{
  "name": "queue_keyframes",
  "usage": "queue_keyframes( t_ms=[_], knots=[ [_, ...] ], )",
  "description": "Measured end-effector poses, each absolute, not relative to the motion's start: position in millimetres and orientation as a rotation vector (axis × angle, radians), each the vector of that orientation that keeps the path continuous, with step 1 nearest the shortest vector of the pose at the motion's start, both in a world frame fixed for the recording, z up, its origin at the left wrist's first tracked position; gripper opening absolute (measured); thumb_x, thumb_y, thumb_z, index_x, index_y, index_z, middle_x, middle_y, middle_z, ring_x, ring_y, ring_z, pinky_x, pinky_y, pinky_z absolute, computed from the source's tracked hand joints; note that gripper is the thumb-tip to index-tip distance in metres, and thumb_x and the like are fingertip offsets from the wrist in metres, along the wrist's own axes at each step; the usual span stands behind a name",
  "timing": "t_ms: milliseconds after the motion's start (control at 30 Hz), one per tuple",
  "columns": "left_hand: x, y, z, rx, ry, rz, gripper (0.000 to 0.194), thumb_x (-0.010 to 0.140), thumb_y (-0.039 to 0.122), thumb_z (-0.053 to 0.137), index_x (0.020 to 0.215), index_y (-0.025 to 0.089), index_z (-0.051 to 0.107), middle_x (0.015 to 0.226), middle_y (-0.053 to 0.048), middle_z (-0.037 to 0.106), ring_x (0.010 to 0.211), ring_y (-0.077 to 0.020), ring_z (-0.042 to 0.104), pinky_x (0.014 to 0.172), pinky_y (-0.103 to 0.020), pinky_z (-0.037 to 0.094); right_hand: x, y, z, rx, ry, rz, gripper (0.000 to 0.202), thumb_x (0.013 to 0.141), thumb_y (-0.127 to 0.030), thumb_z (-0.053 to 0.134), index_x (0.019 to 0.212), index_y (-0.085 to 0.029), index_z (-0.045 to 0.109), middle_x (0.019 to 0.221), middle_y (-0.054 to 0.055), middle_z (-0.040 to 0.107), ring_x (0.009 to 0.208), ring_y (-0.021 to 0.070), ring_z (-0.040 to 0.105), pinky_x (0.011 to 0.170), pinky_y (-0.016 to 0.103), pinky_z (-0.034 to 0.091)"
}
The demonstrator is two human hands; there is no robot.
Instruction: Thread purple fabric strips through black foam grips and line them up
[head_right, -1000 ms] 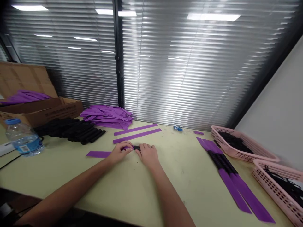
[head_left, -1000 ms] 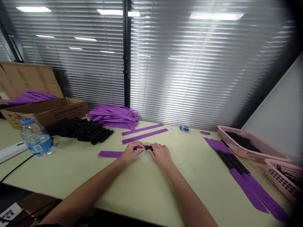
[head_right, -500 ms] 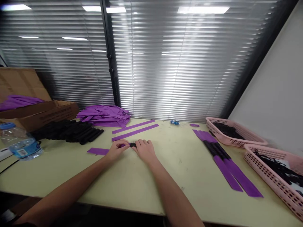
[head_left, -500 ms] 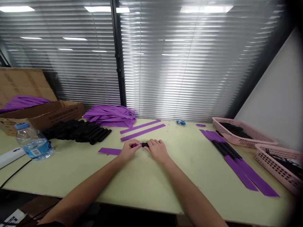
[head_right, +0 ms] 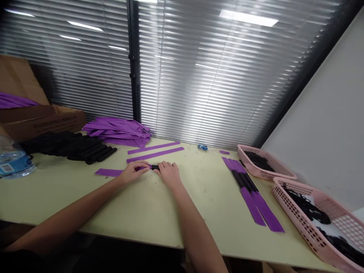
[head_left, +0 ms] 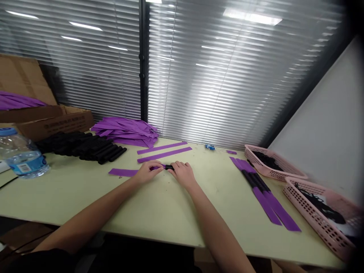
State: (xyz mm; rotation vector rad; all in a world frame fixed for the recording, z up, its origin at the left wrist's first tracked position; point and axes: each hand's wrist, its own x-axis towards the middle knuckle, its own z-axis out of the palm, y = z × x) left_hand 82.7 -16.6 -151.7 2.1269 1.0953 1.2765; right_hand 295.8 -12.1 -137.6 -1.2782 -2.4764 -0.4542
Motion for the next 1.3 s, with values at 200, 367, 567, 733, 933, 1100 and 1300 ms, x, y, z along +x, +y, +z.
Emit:
queue_keyframes(
  t_ms=[200, 367, 567, 733, 933, 1100, 1300],
  knots=[
    [82.3, -16.6, -157.2, 2.205, 1.150, 1.276, 0.023, 0.086, 0.035, 0.058, 0.085, 0.017, 0.072, 0.091, -0.007, 0.070, 0.081, -0.0184, 0.064, 0.072, -0.028, 0.049, 298.5, -8.3, -144.1, -1.277, -2.489, -0.423, 0.043, 0.097, -0.052, 0.029, 0.108, -0.021, 0.057, 0.100, 0.006, 0.064, 0.088, 0.0168, 0.058, 0.073, 0.029, 0.029],
    [86.5, -18.3, -158.6, 2.265, 1.160, 1.305, 0.023, 0.088, 0.033, 0.055, 0.081, 0.018, 0.071, 0.087, -0.006, 0.069, 0.080, -0.0173, 0.063, 0.072, -0.027, 0.048, 295.5, -10.8, -144.5, -1.281, -2.497, -0.391, 0.041, 0.097, -0.051, 0.032, 0.109, -0.022, 0.057, 0.101, 0.006, 0.065, 0.090, 0.0172, 0.059, 0.074, 0.030, 0.030],
    [92.8, -24.5, -155.2, 2.129, 1.147, 1.494, 0.023, 0.087, 0.034, 0.057, 0.078, 0.017, 0.069, 0.083, -0.007, 0.068, 0.079, -0.0179, 0.062, 0.072, -0.028, 0.050, 294.5, -13.6, -140.1, -1.291, -2.455, -0.381, 0.042, 0.098, -0.051, 0.029, 0.111, -0.022, 0.056, 0.102, 0.006, 0.064, 0.089, 0.0166, 0.059, 0.073, 0.029, 0.029],
    [95.4, -27.1, -156.4, 2.079, 1.148, 1.549, 0.023, 0.086, 0.035, 0.059, 0.078, 0.016, 0.070, 0.082, -0.008, 0.069, 0.076, -0.0182, 0.062, 0.070, -0.029, 0.050, 294.9, -13.2, -143.0, -1.271, -2.449, -0.385, 0.042, 0.098, -0.052, 0.029, 0.111, -0.023, 0.057, 0.101, 0.005, 0.064, 0.088, 0.0157, 0.059, 0.072, 0.029, 0.028],
    [95.4, -27.3, -158.8, 2.100, 1.107, 1.541, 0.022, 0.087, 0.033, 0.058, 0.078, 0.017, 0.070, 0.084, -0.008, 0.069, 0.079, -0.0187, 0.063, 0.073, -0.029, 0.050, 293.0, -15.1, -143.6, -1.276, -2.438, -0.446, 0.041, 0.098, -0.051, 0.031, 0.109, -0.022, 0.057, 0.099, 0.005, 0.064, 0.086, 0.0164, 0.058, 0.071, 0.030, 0.027],
    [99.2, -31.0, -157.6, 2.107, 1.078, 1.519, 0.022, 0.087, 0.034, 0.057, 0.079, 0.017, 0.069, 0.085, -0.008, 0.069, 0.081, -0.0188, 0.063, 0.072, -0.029, 0.050, 292.0, -15.9, -142.9, -1.286, -2.467, -0.466, 0.044, 0.098, -0.051, 0.027, 0.111, -0.021, 0.057, 0.100, 0.007, 0.064, 0.088, 0.0172, 0.058, 0.072, 0.030, 0.027],
    [99.6, -31.6, -158.4, 2.122, 1.058, 1.499, 0.023, 0.088, 0.035, 0.056, 0.081, 0.017, 0.069, 0.086, -0.008, 0.068, 0.081, -0.0186, 0.062, 0.073, -0.029, 0.049, 290.4, -15.5, -145.9, -1.266, -2.468, -0.468, 0.044, 0.098, -0.052, 0.027, 0.110, -0.021, 0.056, 0.100, 0.007, 0.064, 0.088, 0.0179, 0.058, 0.071, 0.030, 0.027]
  ],
)
